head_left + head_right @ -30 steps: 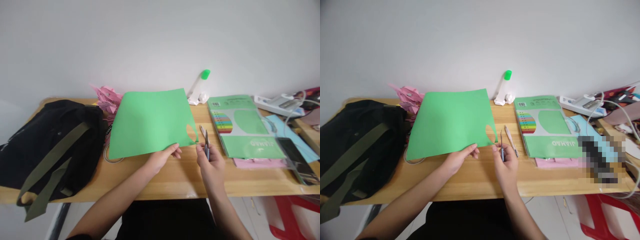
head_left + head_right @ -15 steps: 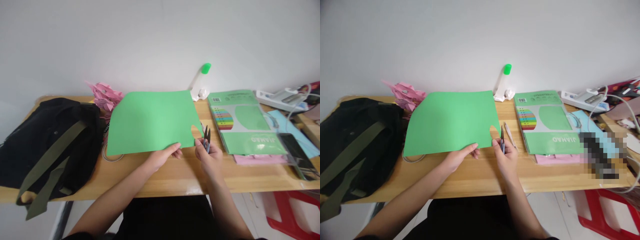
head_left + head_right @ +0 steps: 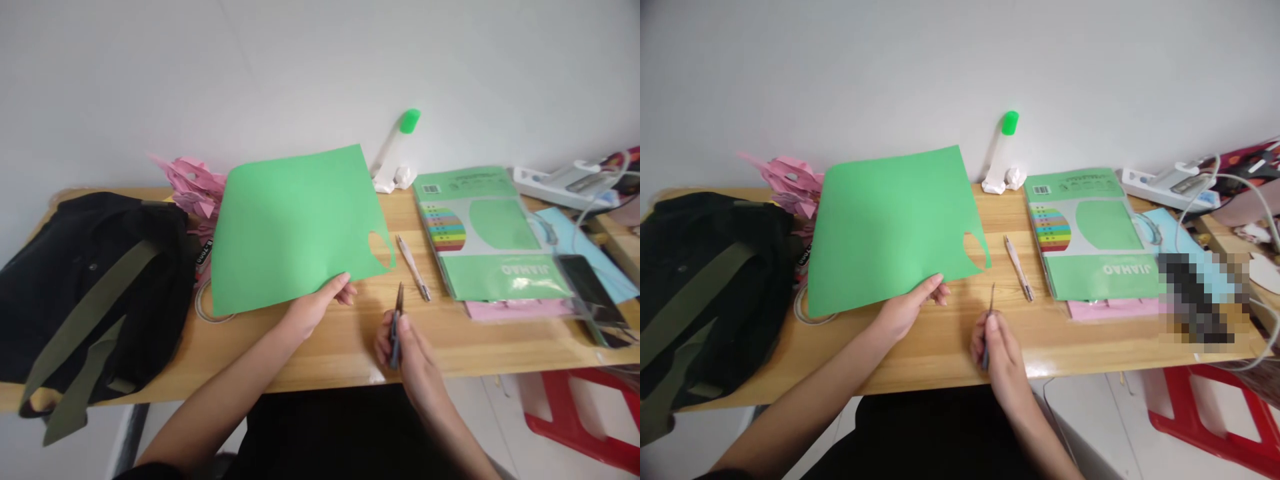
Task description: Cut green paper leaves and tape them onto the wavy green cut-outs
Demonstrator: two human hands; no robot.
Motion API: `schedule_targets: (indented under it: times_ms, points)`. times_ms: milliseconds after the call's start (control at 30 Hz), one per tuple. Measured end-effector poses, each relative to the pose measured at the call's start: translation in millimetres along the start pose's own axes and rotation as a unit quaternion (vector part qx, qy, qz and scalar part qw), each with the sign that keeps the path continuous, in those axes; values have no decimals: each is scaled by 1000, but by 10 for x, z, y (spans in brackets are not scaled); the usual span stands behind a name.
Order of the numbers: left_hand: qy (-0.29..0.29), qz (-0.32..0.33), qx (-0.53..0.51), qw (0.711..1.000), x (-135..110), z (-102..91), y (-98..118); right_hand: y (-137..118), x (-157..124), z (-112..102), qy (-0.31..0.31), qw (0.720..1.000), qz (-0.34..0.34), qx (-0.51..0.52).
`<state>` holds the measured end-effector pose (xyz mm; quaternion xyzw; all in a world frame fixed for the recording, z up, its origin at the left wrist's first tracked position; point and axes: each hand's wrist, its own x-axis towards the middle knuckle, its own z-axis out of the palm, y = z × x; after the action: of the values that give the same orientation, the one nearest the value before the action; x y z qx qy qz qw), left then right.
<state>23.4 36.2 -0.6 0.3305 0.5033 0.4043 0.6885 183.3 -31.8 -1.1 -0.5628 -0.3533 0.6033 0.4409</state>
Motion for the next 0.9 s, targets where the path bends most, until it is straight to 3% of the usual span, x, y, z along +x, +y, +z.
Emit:
schedule_targets:
  times_ms: [100, 200, 400, 600, 900]
  points:
    - [-5, -12, -1, 1000, -2, 0, -13, -14, -46, 43, -119, 991, 12, -53]
    - [-11, -7, -9, 1000, -7, 2, -24, -56, -6, 118, -155, 984, -10, -88]
    - [8, -2, -33, 999, -16, 27, -30, -88, 110, 308, -120, 987, -49, -92]
    - [91, -34, -50, 994, 5, 18, -123, -70, 164, 408, -96, 989, -70, -92]
    - [92, -14, -43, 995, -38, 48, -95, -87, 197, 409, -59, 990, -91, -88]
